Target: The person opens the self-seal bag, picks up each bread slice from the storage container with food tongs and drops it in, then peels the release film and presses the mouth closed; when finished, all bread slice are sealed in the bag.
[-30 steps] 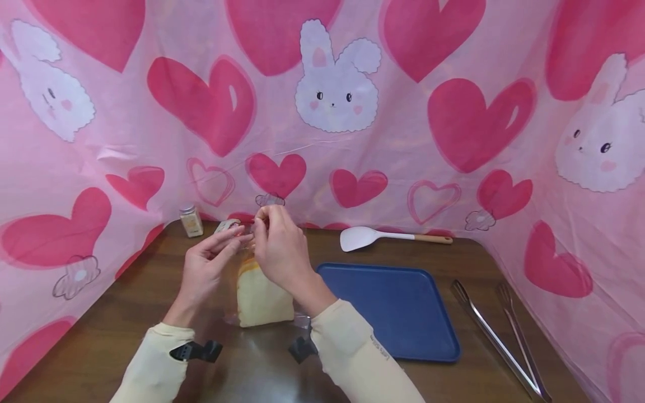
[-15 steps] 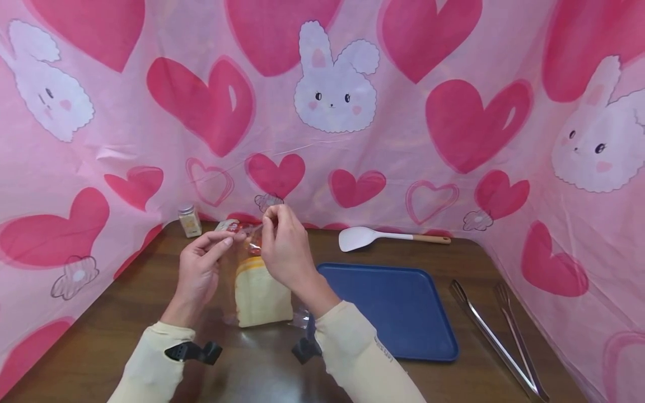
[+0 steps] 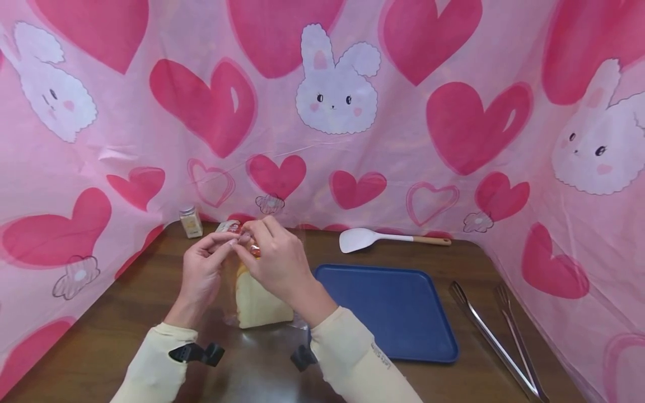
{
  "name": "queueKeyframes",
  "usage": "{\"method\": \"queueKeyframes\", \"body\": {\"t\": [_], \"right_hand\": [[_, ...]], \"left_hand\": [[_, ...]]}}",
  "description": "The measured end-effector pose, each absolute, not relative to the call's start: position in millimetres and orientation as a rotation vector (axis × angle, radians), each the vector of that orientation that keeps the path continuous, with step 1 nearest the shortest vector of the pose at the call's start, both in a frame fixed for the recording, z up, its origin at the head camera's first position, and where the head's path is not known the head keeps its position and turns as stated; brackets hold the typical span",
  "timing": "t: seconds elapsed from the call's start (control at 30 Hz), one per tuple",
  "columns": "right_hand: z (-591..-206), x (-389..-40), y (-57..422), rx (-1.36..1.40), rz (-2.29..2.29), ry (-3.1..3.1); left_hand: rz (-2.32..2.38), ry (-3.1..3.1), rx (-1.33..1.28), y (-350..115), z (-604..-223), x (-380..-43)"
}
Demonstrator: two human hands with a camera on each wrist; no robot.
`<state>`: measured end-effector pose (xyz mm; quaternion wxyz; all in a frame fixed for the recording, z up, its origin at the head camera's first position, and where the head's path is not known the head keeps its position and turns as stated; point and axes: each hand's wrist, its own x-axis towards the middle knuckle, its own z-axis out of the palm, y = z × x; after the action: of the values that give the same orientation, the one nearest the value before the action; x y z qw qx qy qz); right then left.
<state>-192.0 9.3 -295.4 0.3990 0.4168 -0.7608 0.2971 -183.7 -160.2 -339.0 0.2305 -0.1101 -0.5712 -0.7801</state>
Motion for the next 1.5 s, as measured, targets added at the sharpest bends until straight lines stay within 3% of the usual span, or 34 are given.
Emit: {"method": "queueKeyframes", "body": {"t": [0.5,0.9,1.5], "right_hand": [[-291.8,-188.1,19.7,0.939,0.814,-1.926],[-301.8,-207.1,51.8,0.783,1.057,-1.83],[-306.2,-235.2,139.4,0.243,1.36,-1.891]], "left_hand": [[-2.192,-1.57,-0.315,-161.1,-340.8,-183.8],[-2.244,-1.49,-0.267,-164.0,-341.0,-186.3],[-2.27,-1.445,-0.192,-175.9,-341.7,-187.7]]}}
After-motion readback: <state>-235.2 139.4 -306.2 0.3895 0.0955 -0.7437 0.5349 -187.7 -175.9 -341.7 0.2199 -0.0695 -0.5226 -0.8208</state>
